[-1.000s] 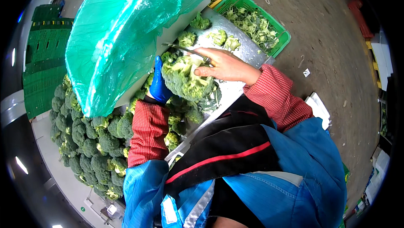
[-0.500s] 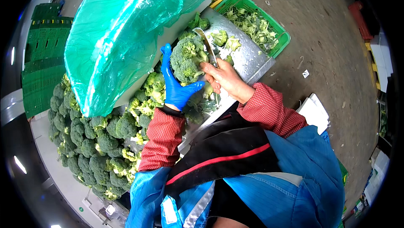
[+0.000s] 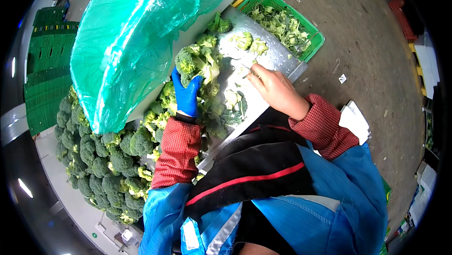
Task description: The person trims broccoli heads with a knife on a metal surface, placing the trimmed heads into a plastic-lined crate containing ice.
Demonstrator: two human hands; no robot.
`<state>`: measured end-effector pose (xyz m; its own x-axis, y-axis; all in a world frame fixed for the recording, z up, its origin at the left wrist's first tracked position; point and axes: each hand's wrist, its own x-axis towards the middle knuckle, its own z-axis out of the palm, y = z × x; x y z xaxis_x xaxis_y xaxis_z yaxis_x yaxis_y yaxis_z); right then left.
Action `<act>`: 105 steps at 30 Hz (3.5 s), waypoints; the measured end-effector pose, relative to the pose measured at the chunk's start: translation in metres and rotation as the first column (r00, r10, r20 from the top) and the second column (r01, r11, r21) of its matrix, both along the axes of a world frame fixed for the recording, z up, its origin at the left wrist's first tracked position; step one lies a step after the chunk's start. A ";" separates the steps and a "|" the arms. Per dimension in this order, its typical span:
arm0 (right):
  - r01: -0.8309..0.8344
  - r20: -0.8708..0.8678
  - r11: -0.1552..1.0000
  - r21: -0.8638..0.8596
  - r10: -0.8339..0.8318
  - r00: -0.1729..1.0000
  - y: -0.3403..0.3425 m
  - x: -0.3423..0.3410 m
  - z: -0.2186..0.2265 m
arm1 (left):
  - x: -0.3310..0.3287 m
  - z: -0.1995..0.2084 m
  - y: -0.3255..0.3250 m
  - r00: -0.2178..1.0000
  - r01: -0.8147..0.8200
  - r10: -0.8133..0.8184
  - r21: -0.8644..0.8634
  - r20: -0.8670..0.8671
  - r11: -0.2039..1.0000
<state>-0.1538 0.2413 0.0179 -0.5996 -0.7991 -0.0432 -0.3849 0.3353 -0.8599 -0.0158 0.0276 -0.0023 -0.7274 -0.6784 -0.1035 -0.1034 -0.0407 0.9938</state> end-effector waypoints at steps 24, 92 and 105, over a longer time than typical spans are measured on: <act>0.072 0.685 0.980 0.186 -0.181 0.706 -0.004 -0.009 -0.001 | 0.041 0.006 -0.009 0.984 -0.153 0.161 0.112 -0.070 0.982; -0.356 -0.260 0.921 0.156 0.386 0.885 -0.098 -0.034 -0.044 | -0.051 0.100 -0.343 0.728 0.525 0.322 -0.794 0.606 0.306; -0.314 -0.223 0.941 0.127 0.335 0.915 -0.090 -0.027 -0.035 | -0.109 0.099 -0.260 0.644 0.718 0.154 -0.661 0.750 0.218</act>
<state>-0.1812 0.1510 -0.0167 -0.3089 -0.9510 -0.0095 -0.6748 0.2262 -0.7025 -0.1243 -0.2322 0.0969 -0.9277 -0.3598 -0.0998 -0.3596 0.9329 -0.0209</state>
